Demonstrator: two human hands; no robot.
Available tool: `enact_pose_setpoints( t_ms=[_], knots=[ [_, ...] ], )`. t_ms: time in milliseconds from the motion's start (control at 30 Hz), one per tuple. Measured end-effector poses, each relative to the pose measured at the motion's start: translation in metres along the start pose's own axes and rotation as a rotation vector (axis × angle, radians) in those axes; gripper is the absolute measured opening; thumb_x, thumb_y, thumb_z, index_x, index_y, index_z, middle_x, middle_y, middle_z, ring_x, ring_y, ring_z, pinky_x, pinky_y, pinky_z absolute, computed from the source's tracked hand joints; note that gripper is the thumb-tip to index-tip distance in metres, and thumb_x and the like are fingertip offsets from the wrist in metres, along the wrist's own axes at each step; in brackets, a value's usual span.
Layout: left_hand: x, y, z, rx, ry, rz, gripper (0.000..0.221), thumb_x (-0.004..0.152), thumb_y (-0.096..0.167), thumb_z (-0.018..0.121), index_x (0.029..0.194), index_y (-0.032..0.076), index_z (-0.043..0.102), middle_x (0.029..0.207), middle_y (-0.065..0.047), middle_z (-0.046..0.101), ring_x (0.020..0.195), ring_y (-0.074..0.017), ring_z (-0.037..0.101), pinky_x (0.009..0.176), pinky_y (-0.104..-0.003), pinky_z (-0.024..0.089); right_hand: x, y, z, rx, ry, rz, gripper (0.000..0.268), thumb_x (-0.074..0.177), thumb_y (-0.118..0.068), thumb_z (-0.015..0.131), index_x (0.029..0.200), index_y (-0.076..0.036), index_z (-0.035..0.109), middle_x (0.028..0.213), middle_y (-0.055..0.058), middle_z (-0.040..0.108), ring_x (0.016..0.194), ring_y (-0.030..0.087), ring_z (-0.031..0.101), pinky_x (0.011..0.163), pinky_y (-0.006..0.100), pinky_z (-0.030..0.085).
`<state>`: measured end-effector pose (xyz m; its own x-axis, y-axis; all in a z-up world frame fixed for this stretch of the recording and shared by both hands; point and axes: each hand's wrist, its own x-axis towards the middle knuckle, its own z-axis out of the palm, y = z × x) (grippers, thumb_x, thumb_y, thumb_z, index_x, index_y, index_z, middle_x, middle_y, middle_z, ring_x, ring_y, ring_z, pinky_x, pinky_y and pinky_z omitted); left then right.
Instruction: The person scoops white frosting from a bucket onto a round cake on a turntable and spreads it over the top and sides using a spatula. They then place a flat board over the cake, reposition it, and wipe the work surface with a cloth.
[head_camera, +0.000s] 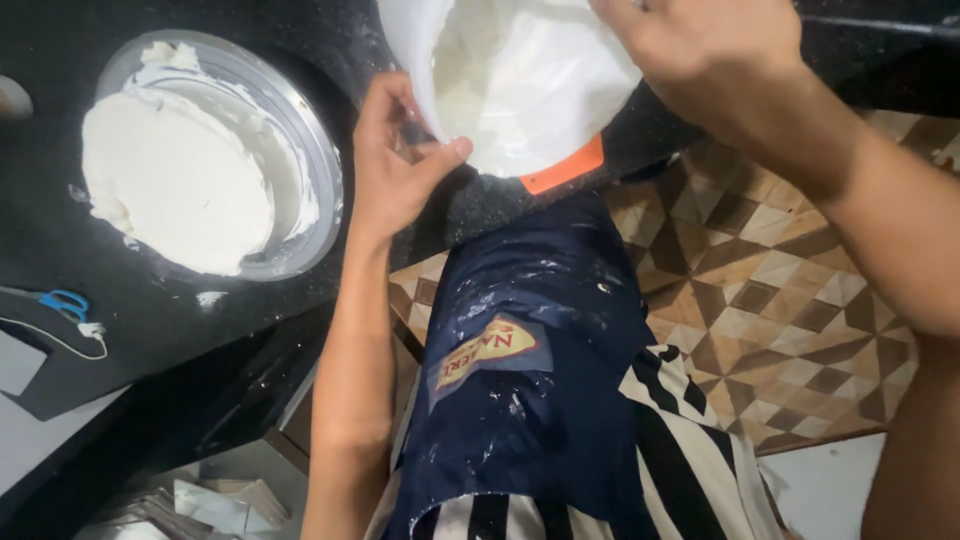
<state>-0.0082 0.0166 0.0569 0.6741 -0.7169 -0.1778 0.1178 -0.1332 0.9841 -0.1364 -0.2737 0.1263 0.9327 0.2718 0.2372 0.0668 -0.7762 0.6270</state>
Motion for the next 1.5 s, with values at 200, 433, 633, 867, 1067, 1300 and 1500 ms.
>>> enact_pose_setpoints(
  t_ms=[200, 433, 633, 867, 1067, 1300, 1500],
  knots=[
    [0.000, -0.001, 0.000, 0.005, 0.010, -0.016, 0.046, 0.089, -0.003, 0.081, 0.123, 0.006, 0.050, 0.110, -0.001, 0.047, 0.110, -0.0123, 0.055, 0.088, -0.028, 0.064, -0.027, -0.015, 0.026, 0.310, -0.021, 0.007, 0.022, 0.103, -0.012, 0.049, 0.112, -0.025, 0.065, 0.084, -0.009, 0.051, 0.071, 0.003, 0.055, 0.058, 0.018, 0.035],
    [0.004, 0.006, 0.004, 0.050, -0.005, 0.020, 0.045, 0.090, -0.001, 0.083, 0.121, 0.007, 0.051, 0.110, 0.000, 0.048, 0.112, -0.0123, 0.058, 0.091, -0.030, 0.067, -0.035, -0.021, 0.017, 0.216, -0.072, 0.010, 0.019, 0.108, -0.017, 0.052, 0.117, -0.024, 0.067, 0.080, -0.008, 0.053, 0.062, 0.001, 0.048, 0.052, 0.016, 0.029],
    [-0.002, 0.001, 0.002, 0.015, 0.003, 0.013, 0.044, 0.091, -0.002, 0.083, 0.120, 0.007, 0.050, 0.110, 0.000, 0.047, 0.110, -0.0119, 0.056, 0.092, -0.030, 0.067, -0.020, -0.011, -0.003, 0.015, -0.062, 0.022, 0.019, 0.108, -0.022, 0.056, 0.122, -0.027, 0.069, 0.074, -0.010, 0.052, 0.055, 0.000, 0.044, 0.052, 0.016, 0.027],
    [0.001, 0.005, 0.005, 0.058, 0.024, 0.007, 0.045, 0.089, -0.001, 0.083, 0.121, 0.007, 0.052, 0.109, -0.001, 0.051, 0.109, -0.0113, 0.057, 0.087, -0.027, 0.064, -0.048, -0.040, 0.032, 0.360, -0.109, 0.017, 0.023, 0.097, -0.019, 0.064, 0.118, -0.024, 0.072, 0.075, -0.007, 0.057, 0.058, 0.007, 0.054, 0.052, 0.022, 0.032],
    [-0.006, 0.001, 0.008, 0.034, 0.027, -0.010, 0.045, 0.089, -0.004, 0.082, 0.120, 0.007, 0.051, 0.109, 0.000, 0.048, 0.108, -0.0102, 0.055, 0.084, -0.024, 0.060, -0.033, -0.015, 0.005, 0.066, -0.037, 0.096, 0.018, 0.095, -0.011, 0.060, 0.105, -0.024, 0.068, 0.073, -0.009, 0.052, 0.063, 0.003, 0.052, 0.061, 0.018, 0.036],
    [-0.010, 0.004, 0.023, 0.051, 0.015, -0.030, 0.043, 0.088, -0.005, 0.081, 0.117, 0.006, 0.051, 0.108, 0.000, 0.050, 0.102, -0.0085, 0.056, 0.078, -0.021, 0.055, -0.054, -0.060, 0.046, 0.530, -0.240, 0.140, 0.015, 0.097, -0.013, 0.066, 0.106, -0.021, 0.075, 0.069, 0.000, 0.061, 0.056, 0.014, 0.060, 0.050, 0.026, 0.043],
    [-0.008, -0.003, 0.028, 0.027, -0.008, -0.034, 0.042, 0.087, -0.006, 0.081, 0.111, 0.007, 0.050, 0.105, -0.001, 0.051, 0.096, -0.0075, 0.056, 0.076, -0.020, 0.052, -0.047, -0.094, 0.054, 1.091, -0.581, 0.402, 0.020, 0.101, -0.023, 0.066, 0.115, -0.020, 0.080, 0.075, 0.016, 0.073, 0.064, 0.031, 0.069, 0.054, 0.041, 0.051]
  ],
)
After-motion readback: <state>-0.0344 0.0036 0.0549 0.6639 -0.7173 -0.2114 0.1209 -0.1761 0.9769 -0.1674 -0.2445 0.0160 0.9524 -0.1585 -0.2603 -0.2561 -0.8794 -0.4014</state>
